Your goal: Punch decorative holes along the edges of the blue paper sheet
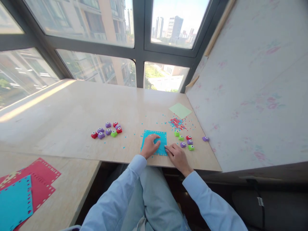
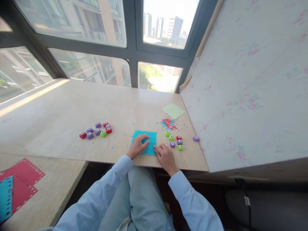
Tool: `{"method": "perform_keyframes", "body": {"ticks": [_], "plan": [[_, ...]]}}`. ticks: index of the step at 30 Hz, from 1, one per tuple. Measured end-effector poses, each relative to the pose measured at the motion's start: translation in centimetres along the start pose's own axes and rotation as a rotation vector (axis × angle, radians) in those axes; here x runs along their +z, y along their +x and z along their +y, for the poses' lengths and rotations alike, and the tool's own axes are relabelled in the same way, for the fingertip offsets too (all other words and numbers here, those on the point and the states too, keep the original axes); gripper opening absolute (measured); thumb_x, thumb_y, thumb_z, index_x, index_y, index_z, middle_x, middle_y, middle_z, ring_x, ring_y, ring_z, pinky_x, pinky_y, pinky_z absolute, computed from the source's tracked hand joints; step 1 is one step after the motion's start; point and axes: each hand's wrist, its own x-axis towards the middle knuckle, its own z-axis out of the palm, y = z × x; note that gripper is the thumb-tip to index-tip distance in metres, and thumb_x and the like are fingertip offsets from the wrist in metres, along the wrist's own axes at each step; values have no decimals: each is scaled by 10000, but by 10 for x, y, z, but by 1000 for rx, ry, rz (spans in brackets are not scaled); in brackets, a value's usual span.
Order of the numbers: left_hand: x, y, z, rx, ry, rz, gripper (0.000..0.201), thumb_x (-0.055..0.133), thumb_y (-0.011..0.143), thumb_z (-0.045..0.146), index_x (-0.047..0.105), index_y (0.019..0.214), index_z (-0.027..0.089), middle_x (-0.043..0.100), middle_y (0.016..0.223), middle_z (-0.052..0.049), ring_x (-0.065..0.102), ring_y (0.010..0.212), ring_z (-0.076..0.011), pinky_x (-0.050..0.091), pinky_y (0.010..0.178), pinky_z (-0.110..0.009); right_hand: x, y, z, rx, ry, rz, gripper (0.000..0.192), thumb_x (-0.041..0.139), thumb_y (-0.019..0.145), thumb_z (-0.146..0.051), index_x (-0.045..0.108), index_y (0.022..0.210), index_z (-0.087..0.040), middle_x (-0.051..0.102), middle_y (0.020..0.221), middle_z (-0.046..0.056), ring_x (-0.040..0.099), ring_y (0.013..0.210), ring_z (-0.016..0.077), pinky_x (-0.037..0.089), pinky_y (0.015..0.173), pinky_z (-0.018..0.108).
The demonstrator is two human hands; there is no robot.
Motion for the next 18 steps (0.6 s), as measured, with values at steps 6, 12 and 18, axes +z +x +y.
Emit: {"method": "perform_keyframes", "body": {"ticks": [6, 12, 18], "plan": [[-43, -6, -14, 2, -62, 215, 187, 542, 847, 169, 678, 973, 192, 731, 1035, -56, 661, 1028, -182, 506, 974, -364, 2, -2, 3, -18, 32, 21, 322, 430, 989, -303, 700, 1120, -187, 630, 840, 74, 617, 783, 202, 476, 736, 314], [-105, -29, -44, -205, 137, 532, 260, 481, 835, 226, 657, 1014, 159, 700, 1062, -107, 659, 930, -217, 553, 778, -349, 4, -3, 4, -25, 63, 62, 312, 428, 978, -305, 705, 1090, -212, 637, 844, 76, 624, 792, 219, 487, 745, 341], [-122, -79, -55, -319, 318, 533, 262, 476, 816, 254, 643, 1000, 168, 703, 1009, -119, 662, 921, -263, 538, 852, -415, 5, -5, 5, -20, 95, 103, 324, 415, 982, -315, 693, 1103, -201, 645, 905, 95, 629, 855, 241, 508, 801, 374]]}}
